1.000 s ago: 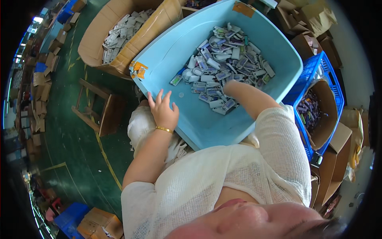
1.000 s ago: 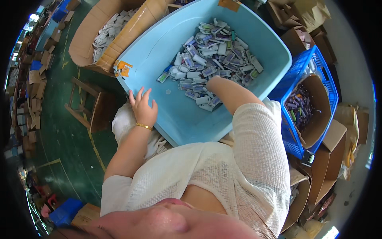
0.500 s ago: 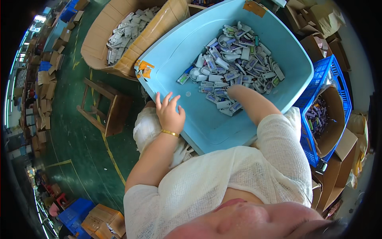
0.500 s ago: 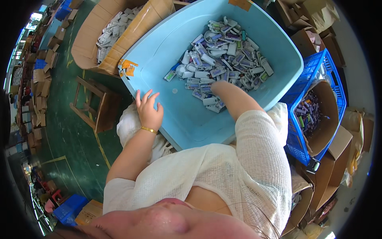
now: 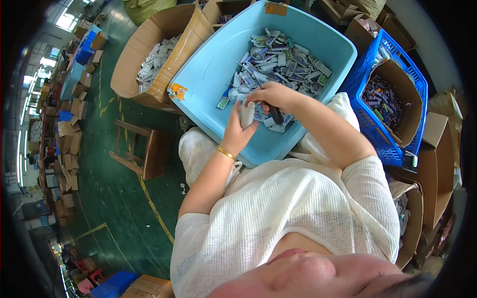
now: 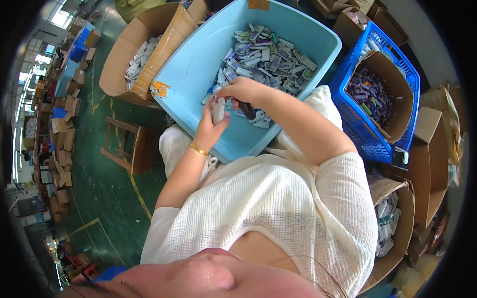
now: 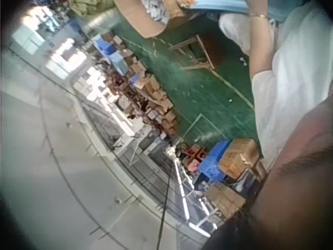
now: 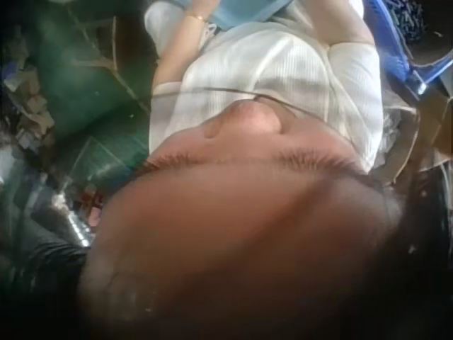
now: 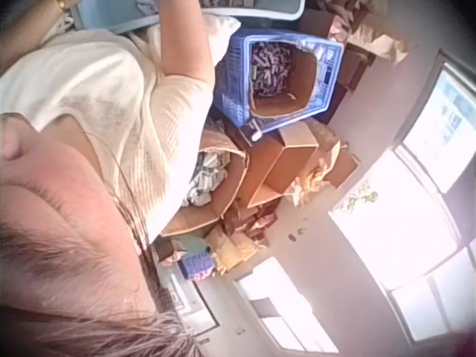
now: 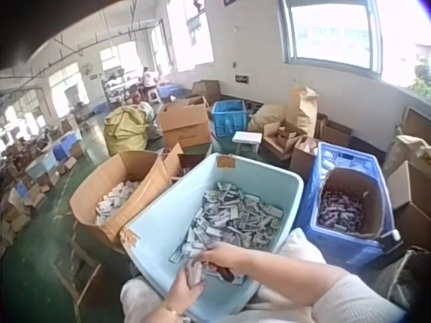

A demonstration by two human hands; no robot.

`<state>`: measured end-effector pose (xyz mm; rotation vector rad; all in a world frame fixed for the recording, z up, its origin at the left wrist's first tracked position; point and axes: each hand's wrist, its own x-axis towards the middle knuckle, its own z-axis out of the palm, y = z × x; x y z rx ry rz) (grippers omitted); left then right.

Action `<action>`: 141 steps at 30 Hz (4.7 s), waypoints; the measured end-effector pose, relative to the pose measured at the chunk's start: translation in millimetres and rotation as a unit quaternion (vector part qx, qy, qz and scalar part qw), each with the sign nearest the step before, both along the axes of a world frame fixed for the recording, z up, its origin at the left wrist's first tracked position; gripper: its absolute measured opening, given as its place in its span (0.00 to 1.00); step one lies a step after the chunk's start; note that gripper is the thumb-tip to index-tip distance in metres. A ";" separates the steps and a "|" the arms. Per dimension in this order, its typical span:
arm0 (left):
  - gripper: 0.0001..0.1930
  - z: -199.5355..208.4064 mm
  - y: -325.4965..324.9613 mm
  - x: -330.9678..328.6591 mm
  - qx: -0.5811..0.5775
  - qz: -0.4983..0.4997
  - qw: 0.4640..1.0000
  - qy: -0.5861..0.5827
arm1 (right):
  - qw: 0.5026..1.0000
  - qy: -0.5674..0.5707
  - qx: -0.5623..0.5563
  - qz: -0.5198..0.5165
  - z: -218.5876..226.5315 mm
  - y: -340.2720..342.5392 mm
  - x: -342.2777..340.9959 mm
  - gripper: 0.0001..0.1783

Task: Assembling and sorting small electronic components into bins using a pick tool.

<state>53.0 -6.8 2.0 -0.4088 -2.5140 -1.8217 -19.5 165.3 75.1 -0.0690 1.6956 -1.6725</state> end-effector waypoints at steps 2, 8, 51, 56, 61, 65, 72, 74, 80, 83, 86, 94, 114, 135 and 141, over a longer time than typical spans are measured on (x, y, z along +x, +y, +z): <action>0.29 9.4 4.5 6.6 0.097 -0.030 0.991 -0.083 | 0.998 -0.007 -0.038 -0.047 10.3 5.2 24.0 0.16; 0.18 28.4 7.1 12.6 0.376 0.020 0.875 -0.303 | 0.991 0.123 -0.002 -0.060 -40.1 13.8 75.0 0.18; 0.11 60.3 53.4 35.3 0.039 0.050 0.994 -0.090 | 0.896 0.426 0.062 -0.105 -26.9 28.5 82.0 0.11; 0.11 57.1 53.1 35.1 0.056 0.057 0.990 -0.115 | 0.893 0.435 0.058 -0.101 -32.9 25.7 81.2 0.10; 0.11 58.9 49.9 32.3 0.051 0.054 0.986 -0.149 | 0.888 0.439 0.072 -0.111 -33.9 23.7 82.7 0.11; 0.11 69.0 52.6 33.0 -0.038 0.039 0.986 -0.160 | 0.896 0.424 0.052 -0.119 -39.5 22.2 82.3 0.11; 0.11 68.8 52.7 33.1 -0.050 0.033 0.986 -0.153 | 0.904 0.409 0.028 -0.123 -36.3 21.9 83.0 0.12; 0.11 69.8 54.4 32.9 -0.071 0.034 0.986 -0.147 | 0.901 0.413 0.048 -0.124 -38.4 21.5 82.5 0.13; 0.10 69.5 55.6 33.8 -0.138 0.043 0.984 -0.106 | 0.935 0.340 0.024 -0.098 -29.9 21.8 82.1 0.14; 0.08 68.0 54.8 32.0 -0.148 0.049 0.984 -0.087 | 0.935 0.339 0.058 -0.087 -29.6 22.0 78.9 0.14; 0.08 61.4 54.1 29.1 -0.137 0.055 0.985 -0.088 | 0.914 0.374 0.122 -0.102 -29.8 22.5 79.4 0.15; 0.12 59.0 51.6 20.4 0.074 0.061 0.978 -0.187 | 0.921 0.356 0.063 -0.148 -34.9 24.1 76.2 0.15; 0.08 19.3 -12.7 -24.3 0.277 0.193 0.835 -0.434 | 0.942 -0.002 -0.182 -0.284 -55.1 25.0 54.7 0.14; 0.10 62.7 39.1 13.8 0.002 0.100 0.981 -0.169 | 0.795 0.568 0.101 -0.188 -18.4 35.0 71.8 0.07; 0.10 50.5 36.0 12.1 -0.226 0.117 0.964 -0.072 | 0.827 0.508 0.177 -0.164 -24.8 31.7 68.2 0.09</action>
